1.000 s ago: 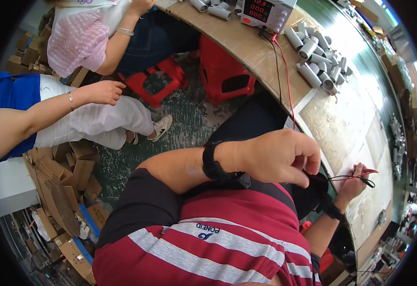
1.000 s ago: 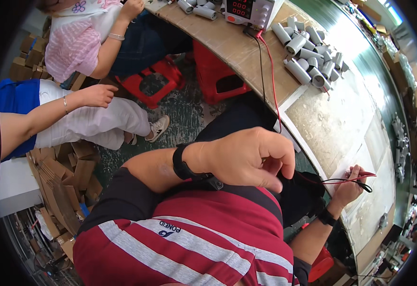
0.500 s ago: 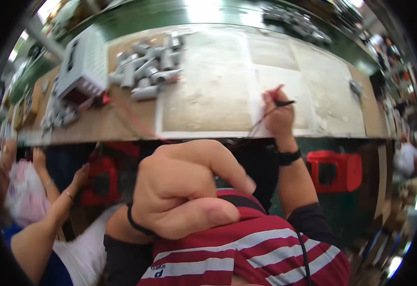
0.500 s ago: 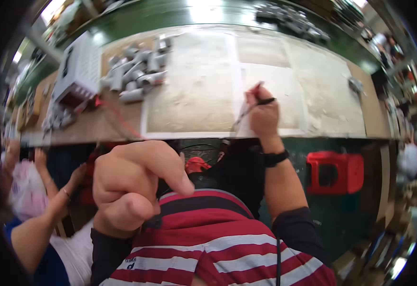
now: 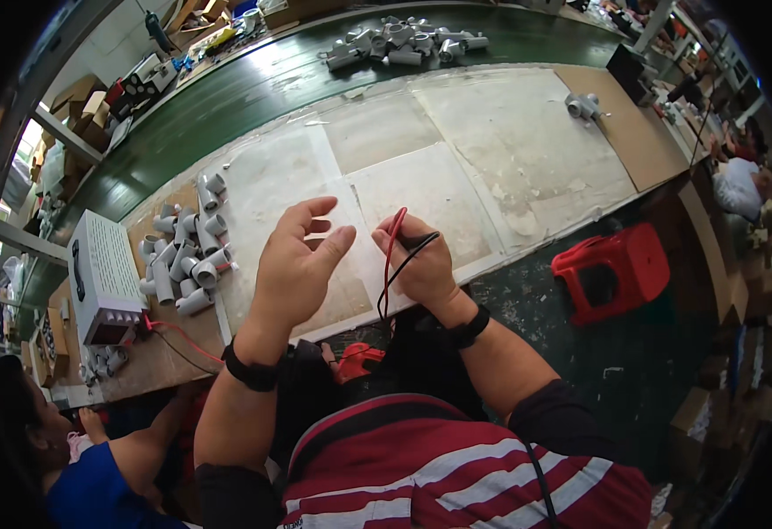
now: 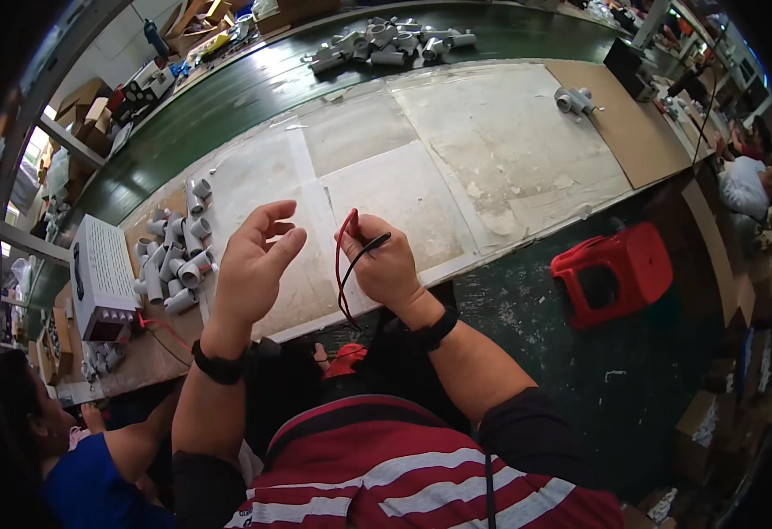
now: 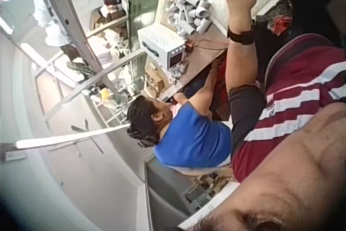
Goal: Use a multimeter tester to verify the electrical properties of plastic-housed components on a production line.
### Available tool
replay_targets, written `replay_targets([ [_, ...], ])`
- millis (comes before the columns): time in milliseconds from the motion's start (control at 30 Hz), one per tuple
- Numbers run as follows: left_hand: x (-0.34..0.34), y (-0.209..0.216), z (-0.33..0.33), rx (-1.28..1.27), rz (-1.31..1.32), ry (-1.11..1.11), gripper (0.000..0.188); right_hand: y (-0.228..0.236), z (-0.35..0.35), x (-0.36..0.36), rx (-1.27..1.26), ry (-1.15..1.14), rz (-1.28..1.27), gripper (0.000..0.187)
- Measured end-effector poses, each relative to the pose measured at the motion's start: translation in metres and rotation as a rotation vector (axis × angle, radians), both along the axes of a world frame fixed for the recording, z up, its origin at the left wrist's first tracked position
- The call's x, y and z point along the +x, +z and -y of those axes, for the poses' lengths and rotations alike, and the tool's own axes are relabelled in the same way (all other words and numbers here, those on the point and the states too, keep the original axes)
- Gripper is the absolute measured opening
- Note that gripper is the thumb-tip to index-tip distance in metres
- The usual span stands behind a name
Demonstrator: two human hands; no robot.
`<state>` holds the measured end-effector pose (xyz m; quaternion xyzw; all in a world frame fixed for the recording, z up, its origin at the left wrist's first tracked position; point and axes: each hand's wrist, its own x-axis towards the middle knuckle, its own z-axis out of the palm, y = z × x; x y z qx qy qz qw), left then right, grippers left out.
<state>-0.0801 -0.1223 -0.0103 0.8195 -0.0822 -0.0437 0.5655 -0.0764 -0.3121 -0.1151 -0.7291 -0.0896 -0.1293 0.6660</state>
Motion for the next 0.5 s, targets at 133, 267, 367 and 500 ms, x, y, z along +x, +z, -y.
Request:
replay_targets([
  [133,0.071,-0.021,-0.011,0.398,0.119,0.054,0.064,0.009,0.004,-0.002,0.019,0.005,-0.053,0.008],
  [267,0.162,-0.05,-0.048,0.418,0.139,0.203,0.081,0.014,-0.002,-0.001,0.064,0.011,-0.01,0.012],
  [367,0.224,-0.041,-0.061,0.443,0.139,0.261,0.086,0.005,0.0,0.003,0.071,-0.003,-0.023,0.01],
  [500,0.29,-0.042,-0.082,0.291,0.033,0.318,0.091,0.013,-0.003,0.001,0.128,-0.001,-0.075,0.007],
])
